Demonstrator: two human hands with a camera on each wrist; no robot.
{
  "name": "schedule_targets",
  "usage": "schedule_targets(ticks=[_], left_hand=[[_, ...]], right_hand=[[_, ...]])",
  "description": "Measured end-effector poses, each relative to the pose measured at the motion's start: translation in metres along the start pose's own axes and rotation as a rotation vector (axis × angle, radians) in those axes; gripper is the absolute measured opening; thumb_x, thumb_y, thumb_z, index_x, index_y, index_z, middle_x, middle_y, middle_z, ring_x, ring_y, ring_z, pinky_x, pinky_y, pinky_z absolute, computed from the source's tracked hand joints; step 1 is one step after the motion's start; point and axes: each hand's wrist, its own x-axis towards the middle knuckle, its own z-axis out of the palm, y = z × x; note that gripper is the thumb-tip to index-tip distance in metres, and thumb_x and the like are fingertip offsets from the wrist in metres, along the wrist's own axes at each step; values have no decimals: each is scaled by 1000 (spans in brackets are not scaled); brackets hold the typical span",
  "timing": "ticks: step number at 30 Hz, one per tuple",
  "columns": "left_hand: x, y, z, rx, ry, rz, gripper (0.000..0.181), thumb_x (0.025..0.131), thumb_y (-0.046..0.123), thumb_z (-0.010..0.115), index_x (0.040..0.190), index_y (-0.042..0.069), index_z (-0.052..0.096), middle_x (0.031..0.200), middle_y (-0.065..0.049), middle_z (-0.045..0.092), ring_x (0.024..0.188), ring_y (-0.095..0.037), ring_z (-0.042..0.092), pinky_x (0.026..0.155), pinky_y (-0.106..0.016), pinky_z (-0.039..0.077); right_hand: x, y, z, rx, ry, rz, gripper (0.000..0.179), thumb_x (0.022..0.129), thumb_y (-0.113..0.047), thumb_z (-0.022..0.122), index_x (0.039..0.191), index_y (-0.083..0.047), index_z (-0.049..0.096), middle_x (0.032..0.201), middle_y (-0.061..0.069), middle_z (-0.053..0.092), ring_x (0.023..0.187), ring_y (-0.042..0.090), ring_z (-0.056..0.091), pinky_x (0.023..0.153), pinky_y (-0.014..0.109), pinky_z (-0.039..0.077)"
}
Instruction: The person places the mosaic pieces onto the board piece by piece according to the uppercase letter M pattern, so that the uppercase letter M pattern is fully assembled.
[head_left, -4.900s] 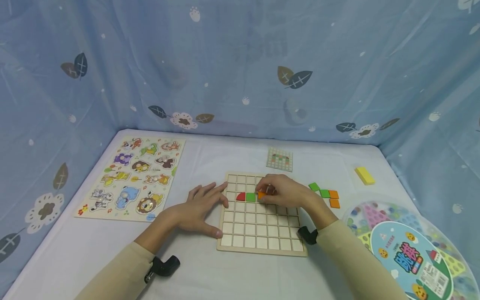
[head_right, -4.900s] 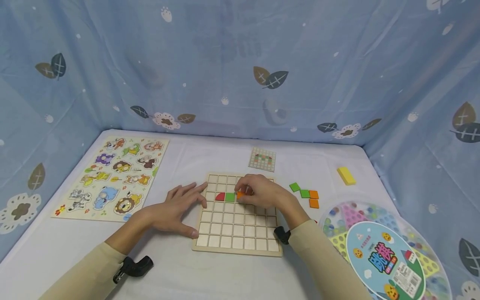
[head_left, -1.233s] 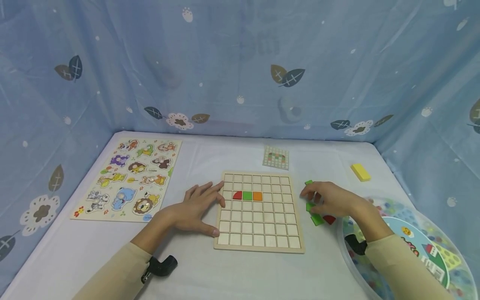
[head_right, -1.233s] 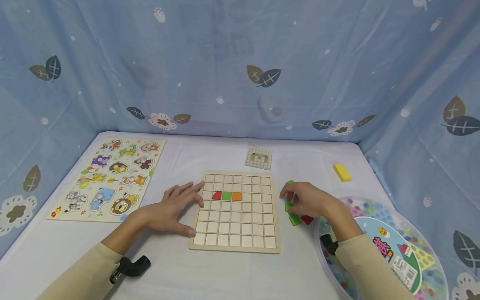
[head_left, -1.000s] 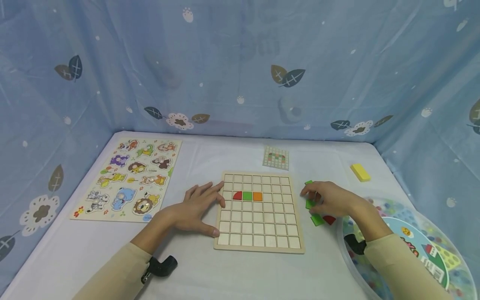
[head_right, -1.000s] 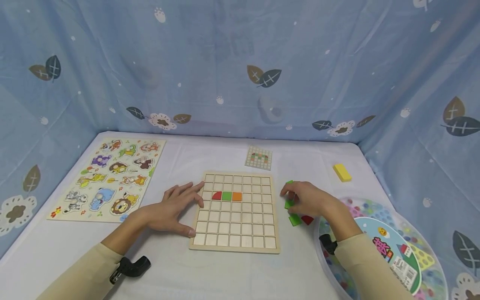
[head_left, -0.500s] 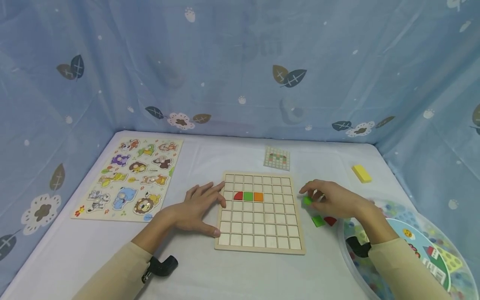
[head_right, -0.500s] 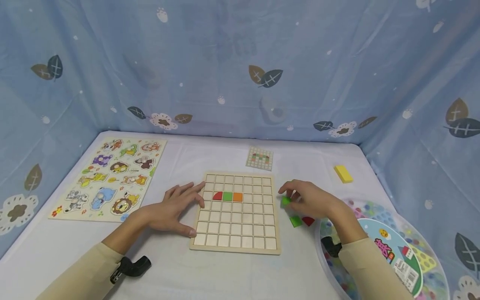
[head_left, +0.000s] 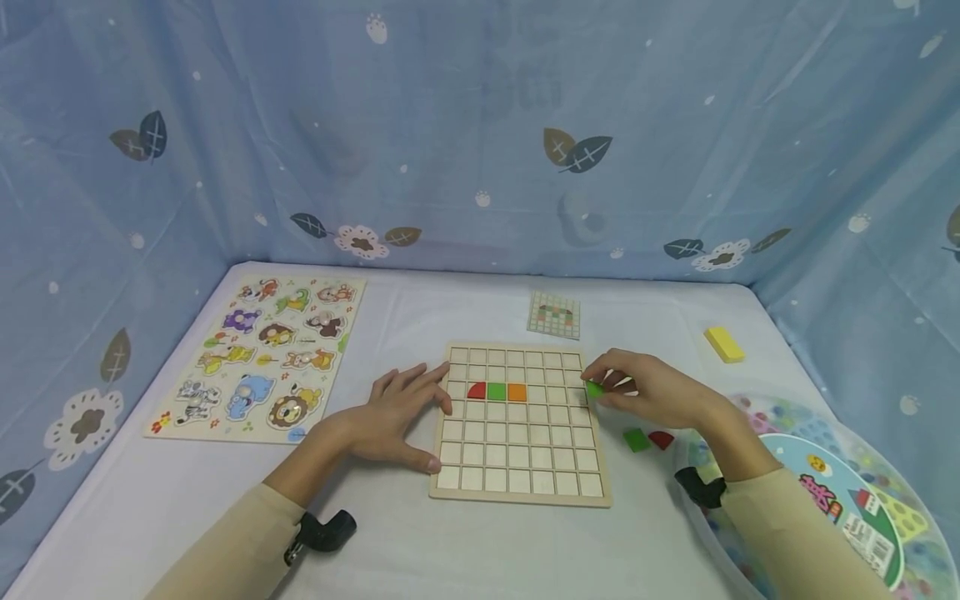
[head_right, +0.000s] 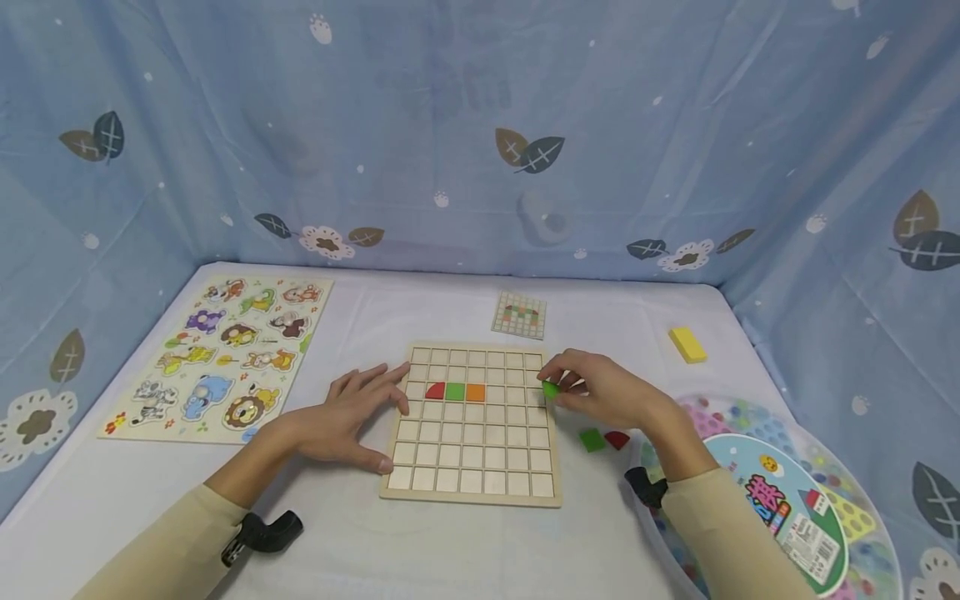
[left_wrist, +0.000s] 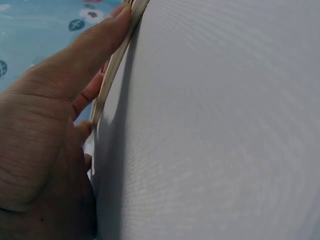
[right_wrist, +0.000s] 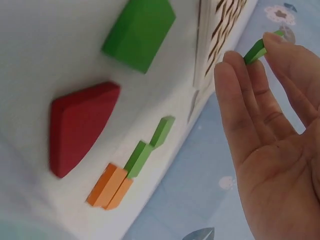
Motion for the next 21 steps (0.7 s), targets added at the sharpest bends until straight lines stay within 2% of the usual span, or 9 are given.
schedule_targets(ticks=[5,12,21], left_hand=[[0,-1,1,0,3,-2,68,76,65,82,125,34,48,174,-2,4,158,-37,-1,120,-66,-3],[0,-1,0,1,4,-5,68,75,66,81,126,35,48,174,-1,4,158,-37,-1,120,-66,-2],[0,-1,1,11,7,-3,69,75,67,80,126,35,48,174,-2,5,158,-37,0,120,-66,-1]], right_hand=[[8,-7,3,2,11,-21,33,97,-3,69,129,-4,61,121,3,65,110,26,66,94,39,58],[19,-12,7,24,12,-49,34,96,-3,70,129,-4,61,125,5,65,111,26,66,95,38,58],[30,-8,16,92,13,-80,33,97,-3,69,128,-4,61,123,8,66,112,27,66,97,39,57]])
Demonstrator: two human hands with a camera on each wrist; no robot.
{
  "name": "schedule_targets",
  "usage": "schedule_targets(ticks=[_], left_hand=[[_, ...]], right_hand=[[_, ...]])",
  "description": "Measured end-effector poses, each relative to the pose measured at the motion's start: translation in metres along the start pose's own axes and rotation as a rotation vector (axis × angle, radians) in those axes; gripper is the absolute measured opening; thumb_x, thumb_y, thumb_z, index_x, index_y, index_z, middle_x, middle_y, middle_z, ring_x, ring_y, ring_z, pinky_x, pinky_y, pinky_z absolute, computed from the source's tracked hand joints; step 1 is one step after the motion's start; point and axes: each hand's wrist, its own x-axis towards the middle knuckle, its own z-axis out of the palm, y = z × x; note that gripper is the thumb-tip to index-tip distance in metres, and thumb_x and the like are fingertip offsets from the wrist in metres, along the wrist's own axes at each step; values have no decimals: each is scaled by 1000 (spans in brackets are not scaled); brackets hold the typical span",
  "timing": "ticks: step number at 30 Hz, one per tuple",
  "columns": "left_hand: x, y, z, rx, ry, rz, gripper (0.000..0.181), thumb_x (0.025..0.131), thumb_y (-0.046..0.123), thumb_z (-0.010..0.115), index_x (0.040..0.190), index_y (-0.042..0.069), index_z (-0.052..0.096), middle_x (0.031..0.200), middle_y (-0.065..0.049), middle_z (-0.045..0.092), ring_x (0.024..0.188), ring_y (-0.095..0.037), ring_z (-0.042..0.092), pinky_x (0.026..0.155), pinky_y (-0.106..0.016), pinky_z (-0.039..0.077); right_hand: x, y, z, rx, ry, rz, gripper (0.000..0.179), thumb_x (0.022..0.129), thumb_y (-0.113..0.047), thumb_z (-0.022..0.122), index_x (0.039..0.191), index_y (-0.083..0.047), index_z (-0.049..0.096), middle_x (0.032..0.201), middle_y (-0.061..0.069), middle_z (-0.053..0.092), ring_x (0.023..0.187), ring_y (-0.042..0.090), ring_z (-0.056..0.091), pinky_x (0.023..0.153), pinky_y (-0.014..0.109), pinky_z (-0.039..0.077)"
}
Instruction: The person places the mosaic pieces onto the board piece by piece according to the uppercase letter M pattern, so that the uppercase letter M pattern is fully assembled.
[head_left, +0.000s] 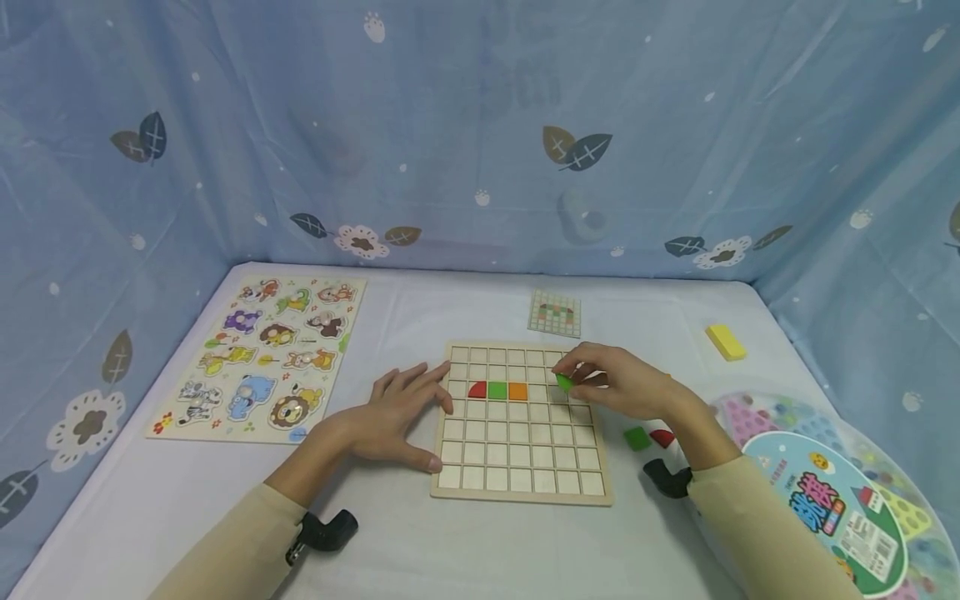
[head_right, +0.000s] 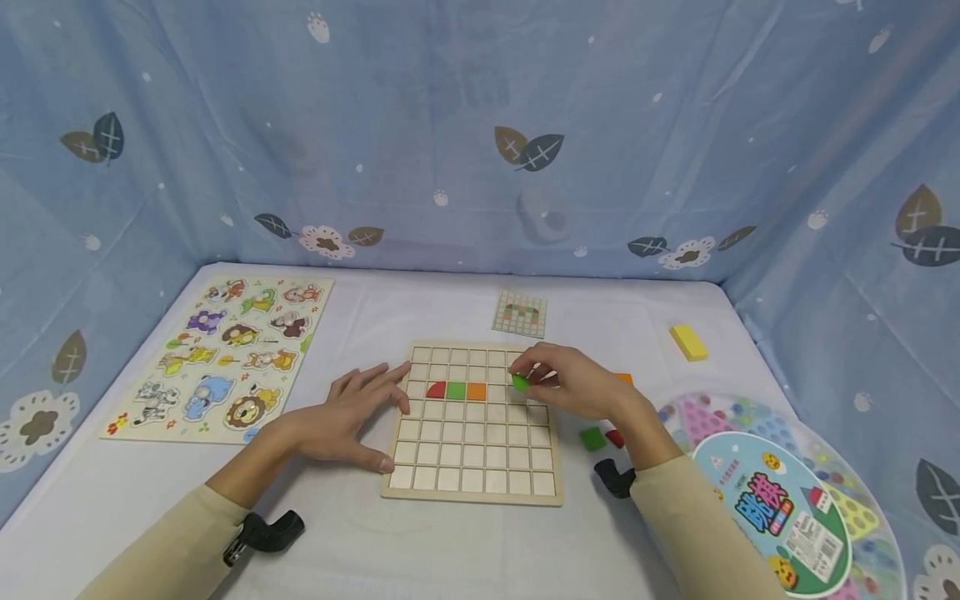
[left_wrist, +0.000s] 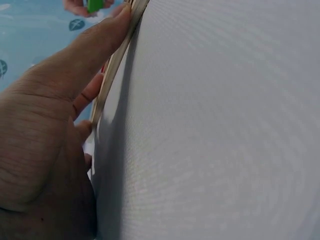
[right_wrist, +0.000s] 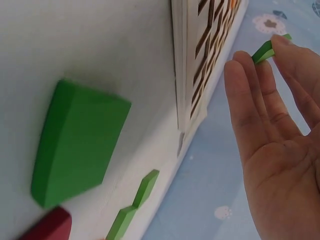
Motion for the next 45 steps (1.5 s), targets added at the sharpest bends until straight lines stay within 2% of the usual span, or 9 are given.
schedule_targets(ticks=[8,15,22,35,45], left_hand=[[0,0,0,-6,1,9,69,75,66,81,126,34,48,174,-1,4,158,-37,0,120,-66,-2],[1,0,1,-9,7,17,68,75,66,81,126,33,48,174,-2,4,158,-37,0,120,-65,-2],[1,-1,1,-6,6,14,68,76,66,81,126,34,49,174,-1,4,158,-36,0,120,-65,-1],[1,-2,2,-7,8,18,68,76,67,80,126,34,49,174,-1,4,159,-36,0,120,-65,-1],[1,-1,0,-3,7,12,68,76,68,80,126,34,49,174,-1,5,158,-37,1,120,-65,-1]], right_hand=[[7,1,4,57,-21,-4,34,98,-4,68,131,-2,60,129,11,64,116,29,65,98,37,56],[14,-4,7,66,-38,-15,34,97,-4,69,129,-1,60,126,10,65,116,29,65,97,37,56],[22,-9,10,17,-41,-25,33,96,-3,70,128,-2,63,123,8,66,108,27,66,93,37,58],[35,-11,18,-88,-65,16,31,94,-6,74,124,-8,66,117,3,67,100,20,67,86,31,59],[37,-8,21,-130,-77,29,32,93,-2,72,125,-6,65,115,6,67,98,18,66,86,31,58]])
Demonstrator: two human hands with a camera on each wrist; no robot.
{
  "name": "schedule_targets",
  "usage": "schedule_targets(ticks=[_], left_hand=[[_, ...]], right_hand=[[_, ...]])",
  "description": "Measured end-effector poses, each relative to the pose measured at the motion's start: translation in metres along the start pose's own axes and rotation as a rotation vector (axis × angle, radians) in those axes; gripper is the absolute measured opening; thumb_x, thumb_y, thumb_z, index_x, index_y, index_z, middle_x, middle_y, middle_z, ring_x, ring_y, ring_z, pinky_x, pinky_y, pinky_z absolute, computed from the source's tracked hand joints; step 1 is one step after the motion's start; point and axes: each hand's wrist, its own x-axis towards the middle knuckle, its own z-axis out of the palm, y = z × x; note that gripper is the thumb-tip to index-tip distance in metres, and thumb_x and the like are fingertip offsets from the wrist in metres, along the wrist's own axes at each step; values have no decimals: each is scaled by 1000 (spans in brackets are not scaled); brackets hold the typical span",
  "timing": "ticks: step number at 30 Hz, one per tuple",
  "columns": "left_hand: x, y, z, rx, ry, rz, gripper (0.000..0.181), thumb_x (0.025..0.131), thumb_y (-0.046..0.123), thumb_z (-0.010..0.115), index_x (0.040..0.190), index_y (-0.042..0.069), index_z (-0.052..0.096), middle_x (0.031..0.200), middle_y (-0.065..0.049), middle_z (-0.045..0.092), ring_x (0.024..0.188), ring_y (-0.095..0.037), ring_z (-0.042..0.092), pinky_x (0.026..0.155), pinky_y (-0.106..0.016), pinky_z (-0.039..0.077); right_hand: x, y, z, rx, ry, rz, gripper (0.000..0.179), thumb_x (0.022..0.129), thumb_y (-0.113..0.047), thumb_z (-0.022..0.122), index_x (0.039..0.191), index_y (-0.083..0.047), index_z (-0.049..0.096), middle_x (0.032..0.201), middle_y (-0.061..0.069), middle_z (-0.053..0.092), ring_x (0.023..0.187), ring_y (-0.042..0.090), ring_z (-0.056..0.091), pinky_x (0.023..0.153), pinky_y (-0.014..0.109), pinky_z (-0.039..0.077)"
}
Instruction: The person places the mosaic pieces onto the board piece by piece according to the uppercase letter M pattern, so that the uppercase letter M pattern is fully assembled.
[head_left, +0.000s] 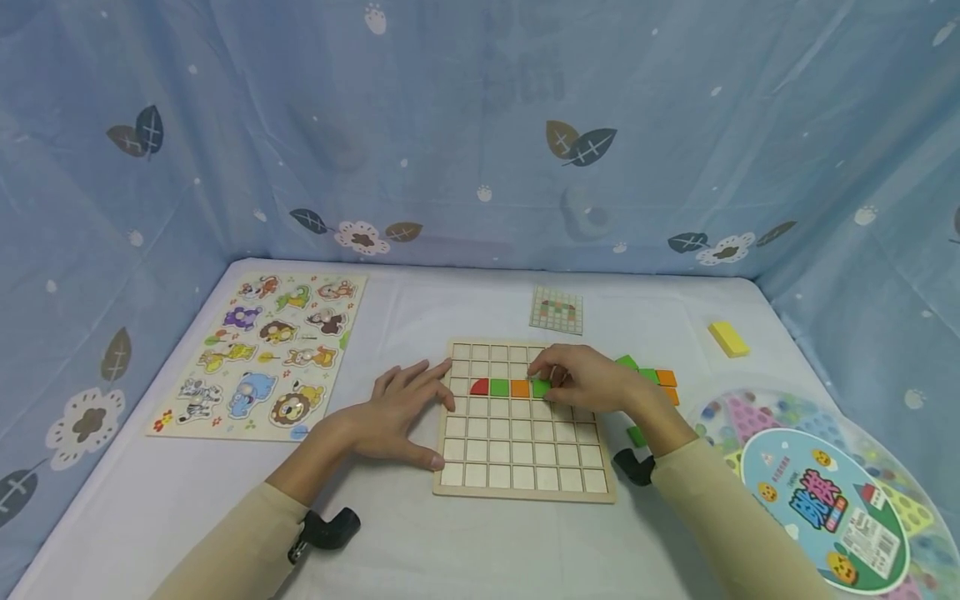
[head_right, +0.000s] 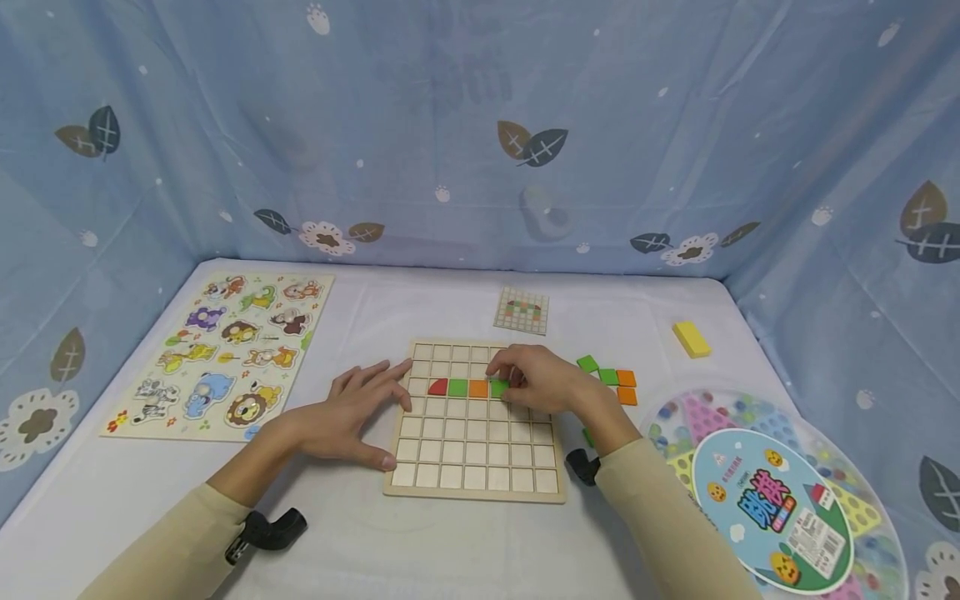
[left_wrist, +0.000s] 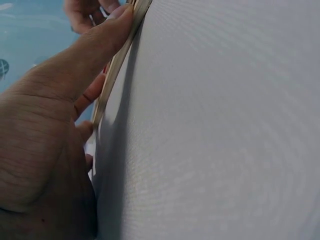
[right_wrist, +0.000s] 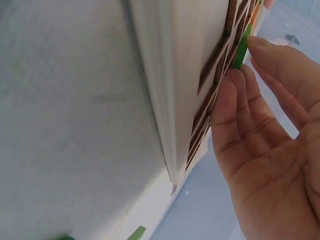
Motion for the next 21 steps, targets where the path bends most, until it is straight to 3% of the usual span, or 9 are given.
schedule_targets(ticks=[21], left_hand=[[0,1,0,4,-2,-1,67,75,68,80,125,34,50,174,-2,4,158,-37,0,120,-65,-1]], right_hand=[[0,2,2,-33,32,12,32,92,-7,76,124,-9,67,108,2,68,94,14,66,84,31,57]])
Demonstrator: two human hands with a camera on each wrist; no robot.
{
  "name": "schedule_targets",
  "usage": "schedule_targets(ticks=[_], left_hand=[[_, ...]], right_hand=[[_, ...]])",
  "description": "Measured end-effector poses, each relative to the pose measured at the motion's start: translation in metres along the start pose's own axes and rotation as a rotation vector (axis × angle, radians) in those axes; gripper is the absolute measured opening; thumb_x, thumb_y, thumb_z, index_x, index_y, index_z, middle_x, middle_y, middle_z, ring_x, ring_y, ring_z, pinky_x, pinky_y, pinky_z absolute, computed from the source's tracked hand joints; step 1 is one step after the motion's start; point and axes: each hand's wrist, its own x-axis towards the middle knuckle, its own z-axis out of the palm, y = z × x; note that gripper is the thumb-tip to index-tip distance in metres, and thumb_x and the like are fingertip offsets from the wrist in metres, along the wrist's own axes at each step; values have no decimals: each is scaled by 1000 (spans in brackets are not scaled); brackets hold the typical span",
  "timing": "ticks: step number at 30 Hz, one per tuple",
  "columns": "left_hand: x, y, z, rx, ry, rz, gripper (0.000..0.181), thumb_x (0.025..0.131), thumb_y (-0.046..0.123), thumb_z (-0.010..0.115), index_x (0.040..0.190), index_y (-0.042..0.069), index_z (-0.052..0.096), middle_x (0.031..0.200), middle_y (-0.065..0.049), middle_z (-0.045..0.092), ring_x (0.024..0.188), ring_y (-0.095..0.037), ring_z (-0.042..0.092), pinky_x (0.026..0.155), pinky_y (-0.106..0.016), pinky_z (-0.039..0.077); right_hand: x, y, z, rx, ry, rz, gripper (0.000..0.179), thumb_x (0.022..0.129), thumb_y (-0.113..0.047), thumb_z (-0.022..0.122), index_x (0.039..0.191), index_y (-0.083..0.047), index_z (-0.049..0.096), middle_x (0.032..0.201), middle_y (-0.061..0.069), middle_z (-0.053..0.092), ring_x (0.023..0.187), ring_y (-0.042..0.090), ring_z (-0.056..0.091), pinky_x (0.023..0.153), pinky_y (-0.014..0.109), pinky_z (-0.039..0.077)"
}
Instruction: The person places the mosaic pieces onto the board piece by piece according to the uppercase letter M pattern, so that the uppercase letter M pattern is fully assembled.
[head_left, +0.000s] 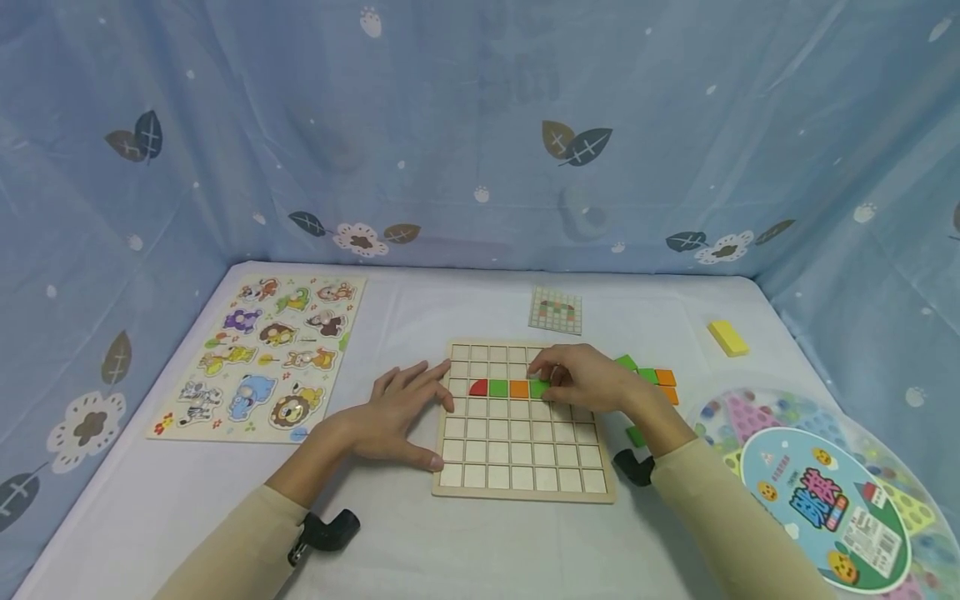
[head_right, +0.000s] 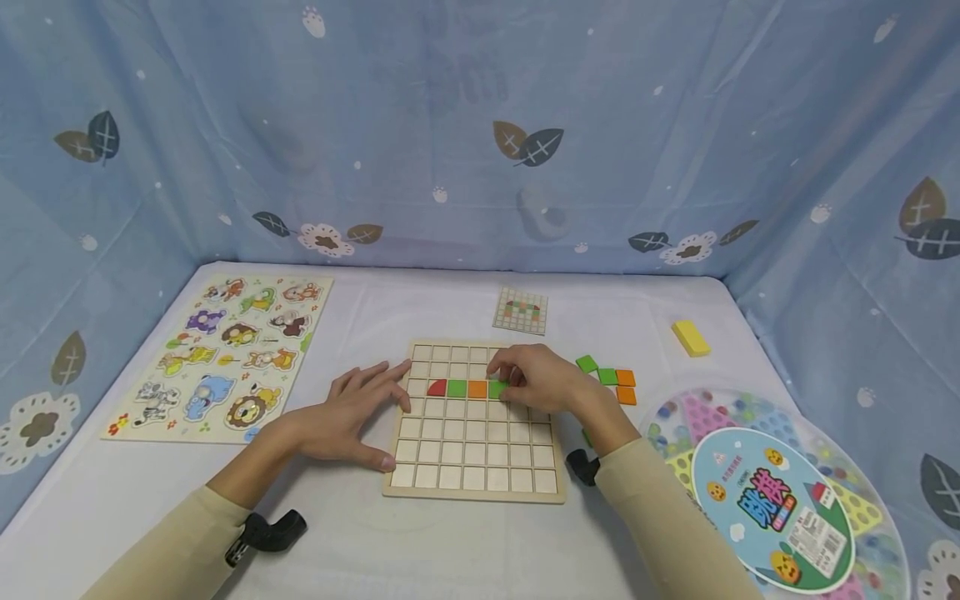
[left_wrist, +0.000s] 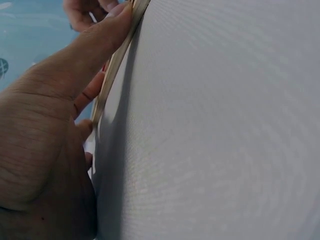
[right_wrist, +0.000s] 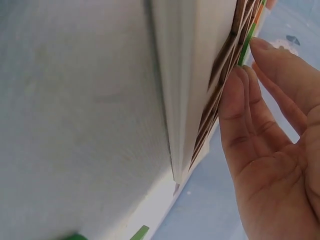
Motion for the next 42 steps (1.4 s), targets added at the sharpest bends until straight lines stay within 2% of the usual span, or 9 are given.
schedule_targets(ticks=[10,18,27,33,42], left_hand=[[0,-3,3,0,2,-5,69,75,71,79,125,35,48,174,-1,4,158,-36,1,120,-65,-2],[0,-1,0,-4,1,4,68,75,69,79,125,34,48,174,-2,4,158,-38,1,119,-65,-1],[-1,0,0,3,10,20,69,76,67,80,127,32,48,174,-4,5,158,-38,2,119,-66,1],[-1,1,0,-7,7,15,69,76,65,81,128,32,48,174,-4,5,158,-38,2,120,-65,0],[-1,1,0,-14,13,28,68,76,64,82,127,31,49,174,-6,8,157,-40,3,118,-68,1]], right_hand=[[-3,-4,-5,22,-12,-19,31,91,-3,75,121,-7,67,113,5,69,97,17,69,86,30,58],[-14,-5,-10,90,-33,7,31,94,-4,72,124,-4,64,115,11,67,101,21,69,90,29,58],[-29,-5,-24,28,-37,4,29,95,-4,70,124,-4,66,117,9,67,102,19,66,91,34,58],[-42,-4,-33,-4,-46,51,29,96,-7,70,124,-4,65,112,8,67,102,22,66,89,33,58],[-71,1,-43,-47,-74,126,32,96,-15,72,127,-8,65,114,4,67,104,24,65,86,35,58]])
